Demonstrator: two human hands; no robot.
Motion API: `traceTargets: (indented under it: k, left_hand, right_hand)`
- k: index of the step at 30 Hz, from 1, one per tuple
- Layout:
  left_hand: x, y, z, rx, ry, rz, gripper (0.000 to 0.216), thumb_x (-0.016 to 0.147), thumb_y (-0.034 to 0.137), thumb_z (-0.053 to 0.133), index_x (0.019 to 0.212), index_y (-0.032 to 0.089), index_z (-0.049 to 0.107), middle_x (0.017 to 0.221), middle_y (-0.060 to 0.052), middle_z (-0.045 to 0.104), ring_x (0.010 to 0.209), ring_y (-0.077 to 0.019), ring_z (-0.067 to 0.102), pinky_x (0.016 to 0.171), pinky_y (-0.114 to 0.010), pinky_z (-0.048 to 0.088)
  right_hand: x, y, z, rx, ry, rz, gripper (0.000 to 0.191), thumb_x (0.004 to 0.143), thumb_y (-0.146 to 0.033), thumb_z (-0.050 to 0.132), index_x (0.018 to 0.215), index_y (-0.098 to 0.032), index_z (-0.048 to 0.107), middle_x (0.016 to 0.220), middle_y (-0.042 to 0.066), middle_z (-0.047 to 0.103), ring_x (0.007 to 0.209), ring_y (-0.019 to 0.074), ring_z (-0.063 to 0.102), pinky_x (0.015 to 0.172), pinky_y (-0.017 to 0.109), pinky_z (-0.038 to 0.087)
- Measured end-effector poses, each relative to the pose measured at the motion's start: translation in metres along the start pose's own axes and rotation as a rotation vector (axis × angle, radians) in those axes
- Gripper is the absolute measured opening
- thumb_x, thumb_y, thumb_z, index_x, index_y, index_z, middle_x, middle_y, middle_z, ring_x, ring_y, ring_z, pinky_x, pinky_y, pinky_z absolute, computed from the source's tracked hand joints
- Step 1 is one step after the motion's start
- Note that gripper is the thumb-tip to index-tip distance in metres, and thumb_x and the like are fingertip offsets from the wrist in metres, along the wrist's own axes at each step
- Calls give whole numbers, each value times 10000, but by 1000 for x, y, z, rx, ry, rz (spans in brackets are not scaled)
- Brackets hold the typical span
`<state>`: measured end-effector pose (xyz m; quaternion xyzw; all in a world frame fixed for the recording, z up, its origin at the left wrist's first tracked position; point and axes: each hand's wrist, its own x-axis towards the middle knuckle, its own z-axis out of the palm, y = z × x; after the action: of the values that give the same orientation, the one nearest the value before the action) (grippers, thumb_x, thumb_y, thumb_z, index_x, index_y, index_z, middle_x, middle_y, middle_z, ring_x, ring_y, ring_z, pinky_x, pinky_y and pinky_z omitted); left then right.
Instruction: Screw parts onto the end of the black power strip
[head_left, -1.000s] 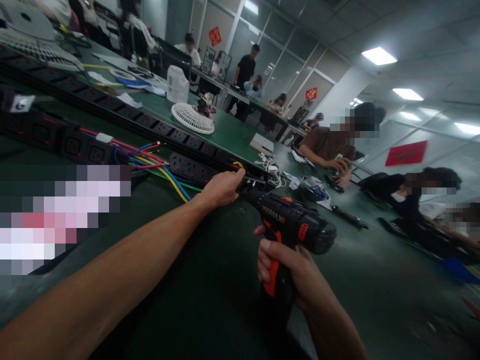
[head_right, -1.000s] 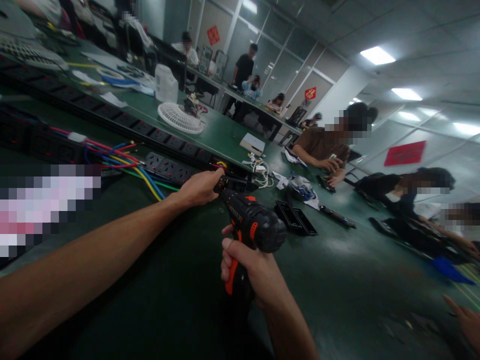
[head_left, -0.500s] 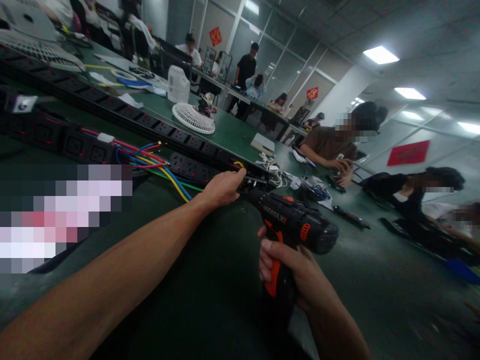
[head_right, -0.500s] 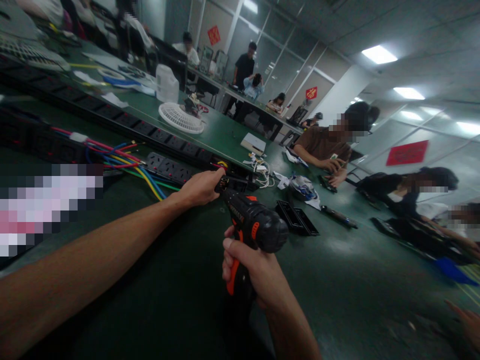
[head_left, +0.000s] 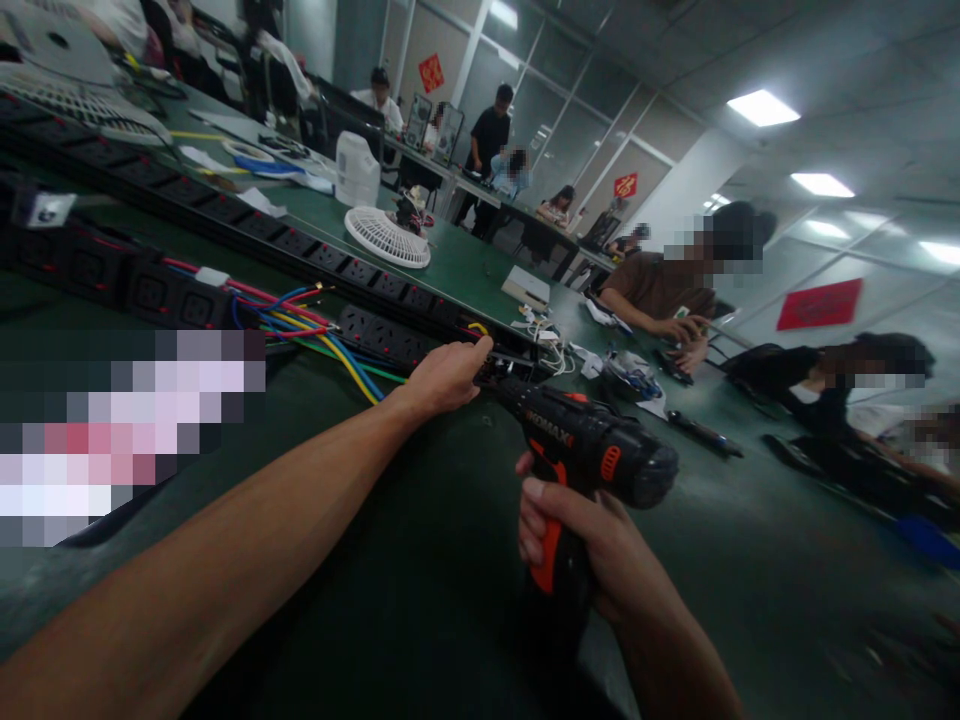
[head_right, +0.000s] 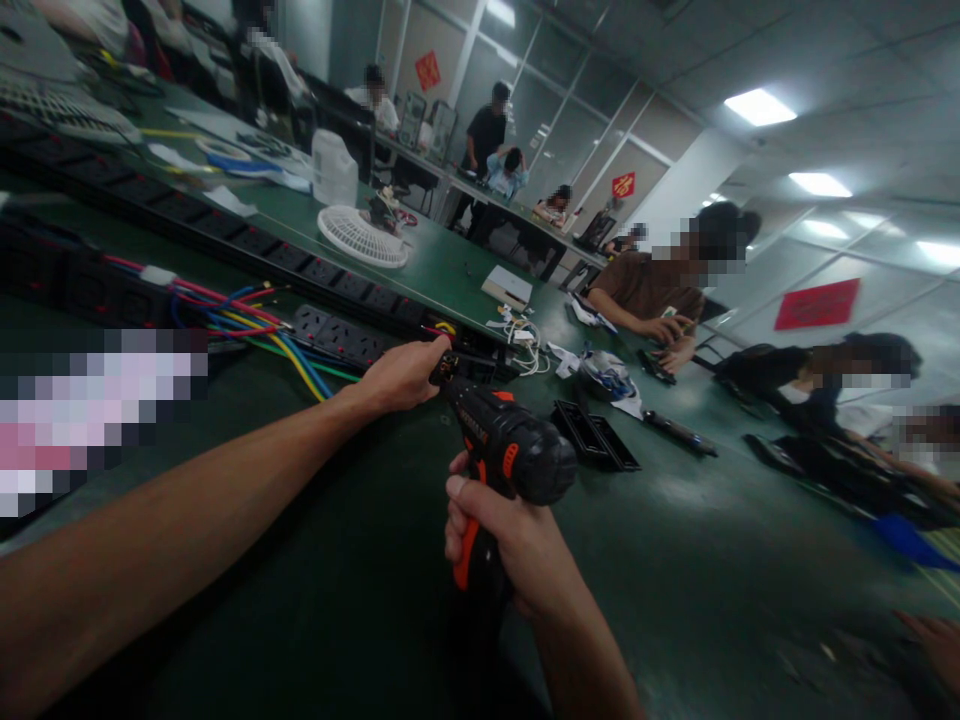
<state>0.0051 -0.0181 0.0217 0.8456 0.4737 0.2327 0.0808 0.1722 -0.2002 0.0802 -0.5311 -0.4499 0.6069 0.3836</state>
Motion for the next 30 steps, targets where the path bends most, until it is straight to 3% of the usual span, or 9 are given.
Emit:
traceTargets:
  k: [30]
  left_hand:
    - [-1, 0, 0, 9, 8, 9, 411, 878, 204, 614, 1264, 178, 476, 1152, -146, 725, 1070, -285, 700, 916, -380, 543]
  right_hand:
    - [1, 1, -1, 15, -7, -17, 303, 865, -368, 817, 1032, -201, 627, 626, -55, 585, 520, 124, 582, 518, 268, 494]
